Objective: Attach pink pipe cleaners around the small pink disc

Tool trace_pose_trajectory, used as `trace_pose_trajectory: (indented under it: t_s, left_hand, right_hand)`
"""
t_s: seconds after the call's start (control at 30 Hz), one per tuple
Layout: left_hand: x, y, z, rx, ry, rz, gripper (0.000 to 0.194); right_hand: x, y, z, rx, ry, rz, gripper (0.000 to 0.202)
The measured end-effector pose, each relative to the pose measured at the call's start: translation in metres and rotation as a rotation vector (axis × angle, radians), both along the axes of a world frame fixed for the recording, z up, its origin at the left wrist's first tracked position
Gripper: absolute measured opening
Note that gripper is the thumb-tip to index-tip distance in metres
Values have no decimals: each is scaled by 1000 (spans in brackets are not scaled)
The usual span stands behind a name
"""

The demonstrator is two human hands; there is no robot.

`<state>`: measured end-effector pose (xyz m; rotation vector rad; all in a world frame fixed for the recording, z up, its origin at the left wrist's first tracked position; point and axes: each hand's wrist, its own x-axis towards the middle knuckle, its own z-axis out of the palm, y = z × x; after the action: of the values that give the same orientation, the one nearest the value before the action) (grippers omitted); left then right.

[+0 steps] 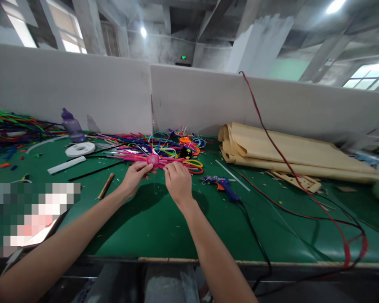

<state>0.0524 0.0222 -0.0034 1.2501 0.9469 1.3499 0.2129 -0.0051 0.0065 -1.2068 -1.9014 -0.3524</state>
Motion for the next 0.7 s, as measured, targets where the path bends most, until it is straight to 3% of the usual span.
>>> trace_pose_trajectory:
  t_s: [0.33,0.47,0.7]
  left_hand:
    - [-3,0,3,52,96,-67,32]
    - [-3,0,2,37,114,-131,31]
    - [-3,1,1,61,133,-179,29]
  right_hand:
    - [1,6,-1,-313,433,167,23]
    - [0,6,3,-406,501,218,25]
    - [-3,1,5,-429,531,275,28]
